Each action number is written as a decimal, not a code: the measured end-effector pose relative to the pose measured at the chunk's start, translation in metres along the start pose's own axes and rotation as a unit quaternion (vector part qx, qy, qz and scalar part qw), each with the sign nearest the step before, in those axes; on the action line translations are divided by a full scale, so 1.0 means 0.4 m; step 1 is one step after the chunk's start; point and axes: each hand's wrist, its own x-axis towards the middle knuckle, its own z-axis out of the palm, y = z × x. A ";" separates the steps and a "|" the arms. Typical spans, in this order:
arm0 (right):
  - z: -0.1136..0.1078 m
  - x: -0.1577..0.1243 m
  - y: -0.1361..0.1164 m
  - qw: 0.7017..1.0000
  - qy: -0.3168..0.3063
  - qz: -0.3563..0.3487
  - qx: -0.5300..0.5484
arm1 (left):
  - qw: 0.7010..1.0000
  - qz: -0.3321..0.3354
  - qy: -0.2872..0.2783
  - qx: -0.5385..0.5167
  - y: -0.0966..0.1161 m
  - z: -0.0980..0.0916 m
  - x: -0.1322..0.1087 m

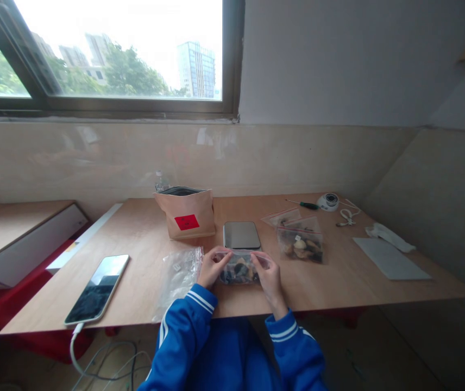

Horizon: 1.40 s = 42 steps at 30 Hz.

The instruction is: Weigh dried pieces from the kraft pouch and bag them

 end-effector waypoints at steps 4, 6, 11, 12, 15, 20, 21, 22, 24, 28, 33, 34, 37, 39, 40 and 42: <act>0.001 -0.002 -0.006 1.000 0.008 -0.003 -0.009 | 1.000 0.018 0.016 0.014 -0.004 -0.001 0.001; 0.001 -0.003 -0.010 1.000 0.009 -0.004 -0.005 | 1.000 0.010 0.014 0.009 -0.003 -0.001 0.002; 0.001 -0.002 -0.015 0.999 -0.022 0.022 0.034 | 0.997 -0.033 -0.034 -0.056 0.009 0.000 0.000; 0.001 -0.002 -0.015 0.998 -0.033 0.025 0.039 | 0.996 -0.040 -0.044 -0.067 0.011 0.001 -0.002; 0.004 -0.001 -0.013 0.998 -0.050 0.020 0.038 | 0.992 -0.059 -0.061 -0.088 0.016 0.004 -0.005; 0.009 -0.004 -0.009 0.999 -0.040 0.000 0.023 | 0.994 -0.049 -0.062 -0.075 0.014 0.006 -0.007; 0.009 -0.005 -0.008 0.999 -0.040 -0.006 0.017 | 0.995 -0.045 -0.059 -0.071 0.014 0.006 -0.007; 0.009 -0.006 -0.008 0.999 -0.042 -0.011 0.013 | 0.995 -0.042 -0.055 -0.068 0.015 0.006 -0.007; 0.006 -0.006 -0.010 0.998 -0.053 -0.016 0.008 | 0.996 -0.035 -0.047 -0.064 0.018 0.006 -0.007; -0.013 0.006 -0.049 0.995 -0.059 -0.057 -0.064 | 0.998 -0.018 -0.029 -0.049 0.027 0.005 -0.007; -0.013 0.025 -0.156 0.900 -0.114 -0.213 -0.363 | 0.999 0.013 -0.029 -0.038 0.031 0.004 -0.007; -0.006 0.029 -0.173 0.873 -0.153 -0.224 -0.405 | 0.999 0.018 -0.033 -0.039 0.031 0.004 -0.007; 0.014 0.044 -0.197 0.826 -0.233 -0.224 -0.462 | 0.998 0.035 -0.037 -0.037 0.031 0.004 -0.007; 0.022 0.054 -0.194 0.819 -0.254 -0.216 -0.467 | 0.998 0.038 -0.037 -0.036 0.031 0.003 -0.006; 0.025 0.057 -0.189 0.819 -0.255 -0.213 -0.468 | 0.998 0.037 -0.036 -0.036 0.031 0.003 -0.006; 0.030 0.058 -0.180 0.818 -0.244 -0.211 -0.476 | 0.998 0.034 -0.040 -0.038 0.030 0.003 -0.006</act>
